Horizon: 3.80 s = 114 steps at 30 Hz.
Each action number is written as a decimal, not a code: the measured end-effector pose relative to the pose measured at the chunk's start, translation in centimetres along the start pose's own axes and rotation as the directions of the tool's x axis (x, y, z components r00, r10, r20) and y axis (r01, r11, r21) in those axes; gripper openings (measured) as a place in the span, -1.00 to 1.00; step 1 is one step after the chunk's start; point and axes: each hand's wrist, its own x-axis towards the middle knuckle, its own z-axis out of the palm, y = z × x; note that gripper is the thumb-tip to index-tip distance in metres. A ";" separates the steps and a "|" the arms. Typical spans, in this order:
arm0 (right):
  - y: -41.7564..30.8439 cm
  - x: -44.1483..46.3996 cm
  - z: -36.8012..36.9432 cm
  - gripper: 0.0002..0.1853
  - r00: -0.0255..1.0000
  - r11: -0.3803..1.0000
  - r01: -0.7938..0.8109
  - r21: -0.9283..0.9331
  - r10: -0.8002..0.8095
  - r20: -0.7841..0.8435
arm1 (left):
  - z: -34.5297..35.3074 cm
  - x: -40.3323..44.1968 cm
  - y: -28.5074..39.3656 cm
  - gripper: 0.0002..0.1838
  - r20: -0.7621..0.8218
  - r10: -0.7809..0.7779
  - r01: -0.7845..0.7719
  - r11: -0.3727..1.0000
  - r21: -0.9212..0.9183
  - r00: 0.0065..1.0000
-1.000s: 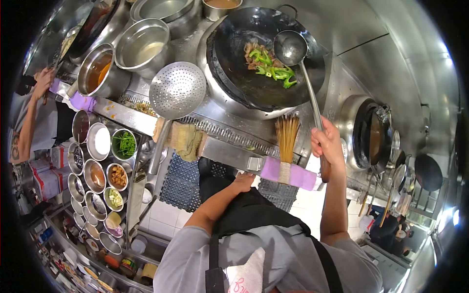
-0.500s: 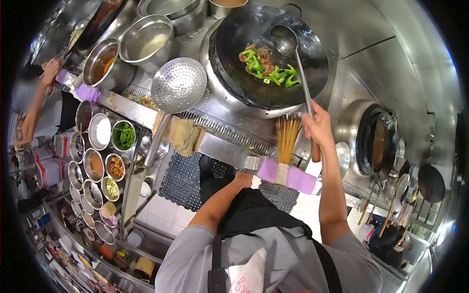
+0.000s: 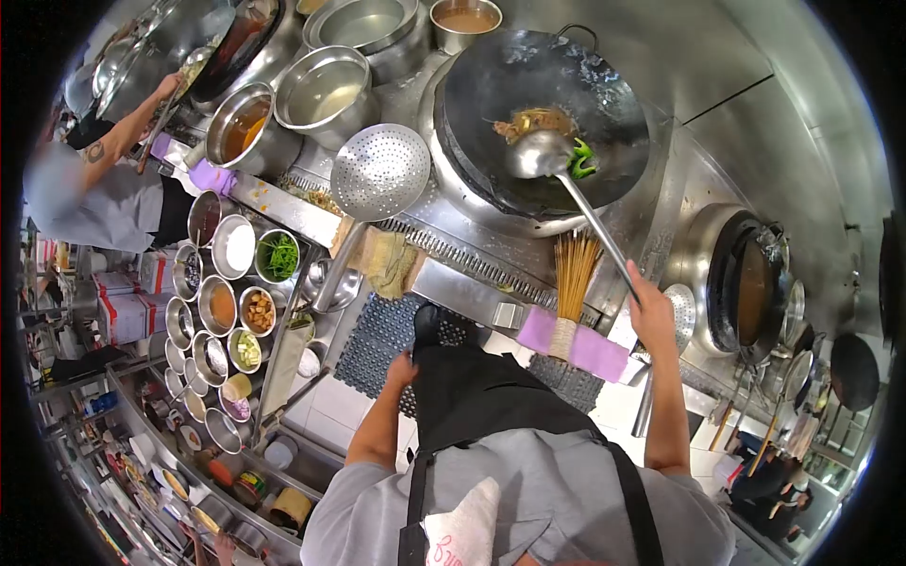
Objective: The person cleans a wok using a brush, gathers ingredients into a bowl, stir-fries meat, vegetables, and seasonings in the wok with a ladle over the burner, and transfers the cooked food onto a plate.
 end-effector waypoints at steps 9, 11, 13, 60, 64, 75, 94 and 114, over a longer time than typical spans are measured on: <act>-2.8 -6.5 -7.7 -0.27 0.959 0.921 -0.271 0.281 0.233 0.159 | -0.5 -10.3 0.1 -0.21 0.712 -0.018 0.687 0.280 -0.670 0.702; -3.0 -5.4 -6.9 -0.29 0.923 0.888 -0.366 0.279 0.310 0.227 | -2.6 -12.8 3.7 -0.19 0.667 -0.024 0.644 0.290 -0.709 0.745; -3.0 -3.4 -3.7 -0.32 0.938 0.874 -0.345 0.342 0.324 0.121 | -3.7 -13.1 4.2 -0.18 0.643 -0.024 0.608 0.354 -0.711 0.765; -5.3 7.5 1.2 -0.22 0.990 0.973 -0.117 -0.200 0.130 0.057 | 4.4 0.2 21.3 -0.20 0.357 0.667 -0.756 0.597 0.269 0.654; -1.5 5.0 1.0 -0.23 0.996 0.965 -0.086 -0.246 0.092 0.013 | -0.9 -4.3 17.5 -0.19 0.412 0.366 -0.489 0.837 0.246 0.834; -3.0 -2.3 11.6 -0.36 0.971 0.977 -0.149 0.151 0.173 -0.164 | -16.5 -17.1 0.6 -0.80 -0.085 0.220 -0.201 0.584 -0.786 0.972; -50.7 -3.2 11.8 -0.32 0.437 0.232 -0.728 0.645 -0.568 0.697 | -44.0 -16.7 -43.3 -0.87 -0.327 -0.887 -0.731 -0.016 -0.682 0.325; -65.7 -5.1 12.4 -0.41 0.351 0.531 -0.700 0.478 -0.326 0.877 | -39.1 -22.7 -38.4 -0.92 -0.957 -0.279 -0.112 0.957 -0.269 -0.081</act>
